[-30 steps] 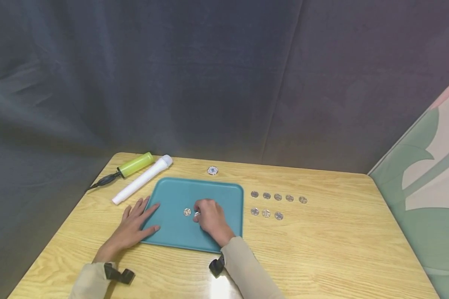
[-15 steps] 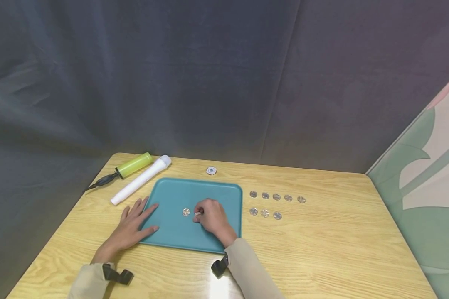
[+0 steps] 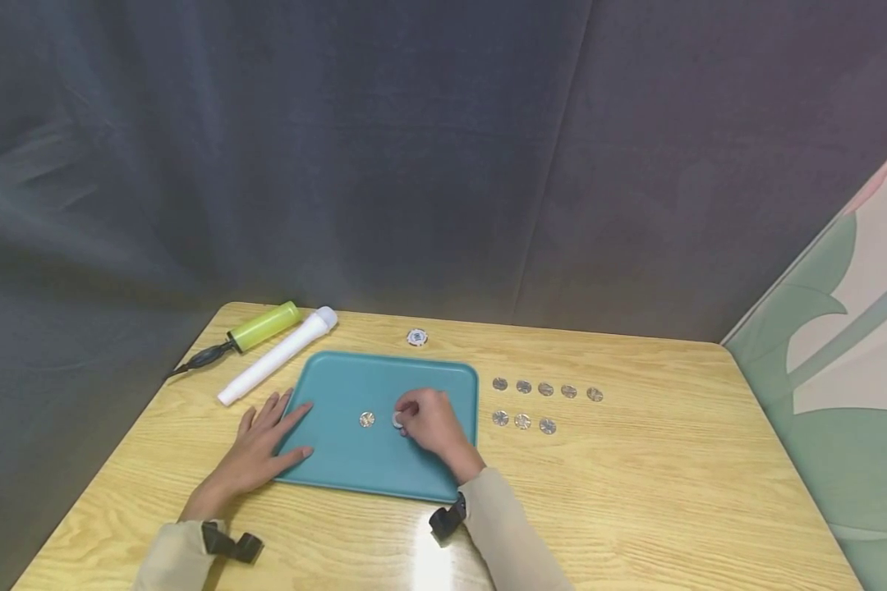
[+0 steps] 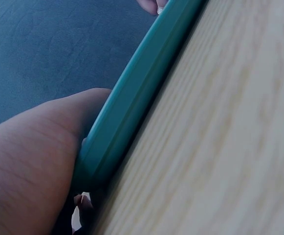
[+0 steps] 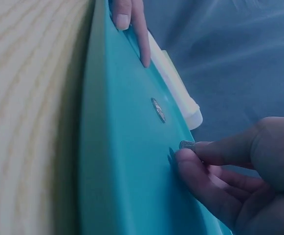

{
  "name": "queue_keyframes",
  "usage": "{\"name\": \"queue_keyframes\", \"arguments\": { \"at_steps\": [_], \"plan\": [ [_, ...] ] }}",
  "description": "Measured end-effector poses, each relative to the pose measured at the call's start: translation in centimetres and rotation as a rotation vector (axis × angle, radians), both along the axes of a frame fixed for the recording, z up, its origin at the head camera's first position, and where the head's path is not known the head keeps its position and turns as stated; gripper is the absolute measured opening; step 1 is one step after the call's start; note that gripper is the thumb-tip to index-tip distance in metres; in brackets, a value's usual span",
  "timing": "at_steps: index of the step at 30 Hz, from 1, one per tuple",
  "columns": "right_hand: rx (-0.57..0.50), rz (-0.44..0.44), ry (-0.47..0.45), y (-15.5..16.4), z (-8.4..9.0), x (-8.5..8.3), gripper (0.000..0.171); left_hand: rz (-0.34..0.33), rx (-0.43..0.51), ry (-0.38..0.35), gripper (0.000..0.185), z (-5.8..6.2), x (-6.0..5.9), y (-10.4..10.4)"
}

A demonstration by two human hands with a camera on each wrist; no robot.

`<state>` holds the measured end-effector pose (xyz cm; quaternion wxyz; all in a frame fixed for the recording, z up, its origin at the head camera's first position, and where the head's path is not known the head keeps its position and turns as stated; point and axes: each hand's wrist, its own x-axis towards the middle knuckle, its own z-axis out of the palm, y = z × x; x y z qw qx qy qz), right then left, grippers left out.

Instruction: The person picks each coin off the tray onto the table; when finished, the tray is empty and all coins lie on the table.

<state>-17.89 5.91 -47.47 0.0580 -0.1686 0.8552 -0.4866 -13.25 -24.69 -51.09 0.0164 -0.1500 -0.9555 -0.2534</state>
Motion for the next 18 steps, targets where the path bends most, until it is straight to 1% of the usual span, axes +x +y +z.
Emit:
{"name": "queue_keyframes", "arguments": {
  "at_steps": [10, 18],
  "plan": [
    [-0.1, -0.012, -0.081, 1.2, 0.4, -0.2, 0.012, 0.001, 0.002, -0.011, 0.072, 0.2, 0.1, 0.0],
    [-0.096, -0.067, -0.079, 3.7, 0.9, -0.3, 0.012, 0.002, -0.008, -0.012, 0.073, 0.1, -0.1, 0.0]
  ]
}}
